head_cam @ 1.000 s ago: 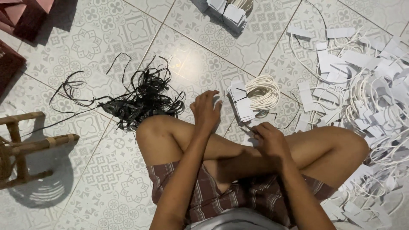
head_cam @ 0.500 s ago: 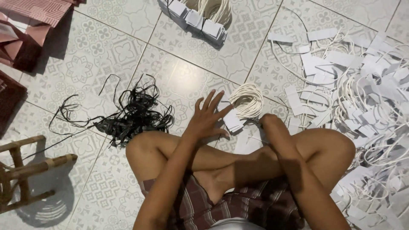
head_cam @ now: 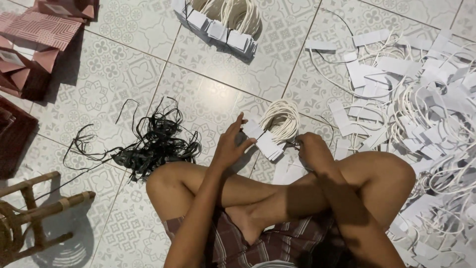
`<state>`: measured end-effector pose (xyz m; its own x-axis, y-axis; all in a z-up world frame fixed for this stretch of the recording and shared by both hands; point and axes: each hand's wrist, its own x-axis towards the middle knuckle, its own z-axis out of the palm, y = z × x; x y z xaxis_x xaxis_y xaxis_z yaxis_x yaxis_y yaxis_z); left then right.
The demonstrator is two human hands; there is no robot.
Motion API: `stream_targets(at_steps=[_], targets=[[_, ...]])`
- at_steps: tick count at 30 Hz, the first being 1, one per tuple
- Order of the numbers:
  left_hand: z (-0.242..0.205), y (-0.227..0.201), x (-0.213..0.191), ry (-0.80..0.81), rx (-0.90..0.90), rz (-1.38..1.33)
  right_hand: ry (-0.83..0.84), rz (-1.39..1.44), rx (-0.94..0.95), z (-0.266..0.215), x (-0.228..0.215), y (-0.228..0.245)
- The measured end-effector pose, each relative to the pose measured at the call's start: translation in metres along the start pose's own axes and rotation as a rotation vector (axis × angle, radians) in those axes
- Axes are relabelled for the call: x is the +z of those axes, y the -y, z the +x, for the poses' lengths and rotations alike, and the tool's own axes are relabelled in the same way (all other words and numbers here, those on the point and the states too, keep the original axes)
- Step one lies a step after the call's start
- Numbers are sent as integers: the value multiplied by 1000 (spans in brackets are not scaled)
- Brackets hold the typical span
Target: The person is threading white paper tags onto a white cord and bundling them together.
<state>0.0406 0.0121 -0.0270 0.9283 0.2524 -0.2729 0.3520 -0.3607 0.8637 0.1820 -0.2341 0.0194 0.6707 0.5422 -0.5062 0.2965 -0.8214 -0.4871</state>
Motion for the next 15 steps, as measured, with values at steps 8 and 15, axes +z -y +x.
stream_targets(at_steps=[8,15], targets=[[-4,-16,-3,-5,220,430,-60,541,203,-4,-14,32],[-16,-29,4,69,188,536,8,670,29,-19,-30,63]])
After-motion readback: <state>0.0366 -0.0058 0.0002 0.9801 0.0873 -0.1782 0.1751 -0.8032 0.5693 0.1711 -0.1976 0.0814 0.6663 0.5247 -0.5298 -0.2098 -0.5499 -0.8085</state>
